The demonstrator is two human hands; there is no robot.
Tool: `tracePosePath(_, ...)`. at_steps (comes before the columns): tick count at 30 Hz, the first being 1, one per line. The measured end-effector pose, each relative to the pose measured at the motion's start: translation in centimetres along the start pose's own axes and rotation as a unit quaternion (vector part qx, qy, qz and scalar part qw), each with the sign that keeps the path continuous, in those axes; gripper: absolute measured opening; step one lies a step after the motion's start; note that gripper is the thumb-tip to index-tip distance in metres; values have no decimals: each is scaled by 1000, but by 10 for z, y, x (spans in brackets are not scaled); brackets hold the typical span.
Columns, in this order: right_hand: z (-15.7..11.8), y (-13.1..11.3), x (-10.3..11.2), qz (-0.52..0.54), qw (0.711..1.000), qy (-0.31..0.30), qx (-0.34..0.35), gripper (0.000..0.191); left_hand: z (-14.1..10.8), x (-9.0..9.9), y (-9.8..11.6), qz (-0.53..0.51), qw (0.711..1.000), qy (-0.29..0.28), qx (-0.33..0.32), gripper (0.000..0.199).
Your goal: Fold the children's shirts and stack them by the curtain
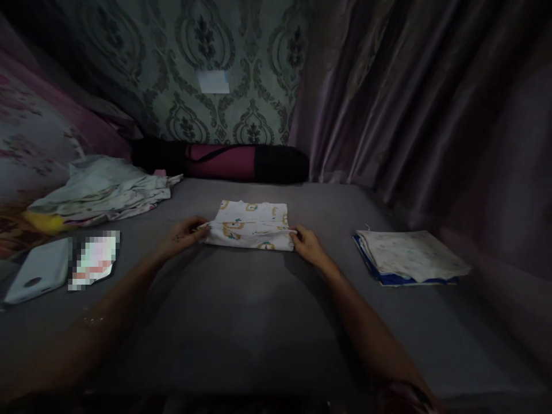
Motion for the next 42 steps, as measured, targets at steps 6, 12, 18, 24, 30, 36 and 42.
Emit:
tracePosePath(6, 47, 25, -8, -70, 995, 64, -40, 29, 41, -21, -18, -14, 999, -35, 30, 46)
tracePosePath(12, 77, 37, -22, -166, 979, 95, -63, 35, 79, -34, -46, 95, 989, 31, 107, 31)
tracePosePath(18, 96, 31, -35, -225, 971, 70, -47, 39, 97, -50, -52, 178, 976, 37, 117, 32)
tracePosePath(24, 110, 35, -46, -282, 957, 29, -64, 45, 104, -59, -46, 224, 969, 48, 90, 33)
tracePosePath(30, 118, 38, -47, -324, 943, 6, -74, 43, 114, -69, -49, 291, 956, 7, 42, 34)
tracePosePath(36, 121, 50, -45, -300, 950, 30, -85, 36, 121, -72, -62, 281, 959, 3, 38, 37)
tracePosePath(42, 123, 74, -26, -199, 964, 85, -153, 33, 121, -54, -83, 175, 974, 48, 137, 48)
Point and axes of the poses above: each hand's wrist, its own z-axis towards the middle knuckle, its own x-axis out of the back of the hand, y = z × x, the point moved 9 cm from there along z, towards the middle knuckle, and after that the axes turned 7 degrees about y, right-handed, at the moved point
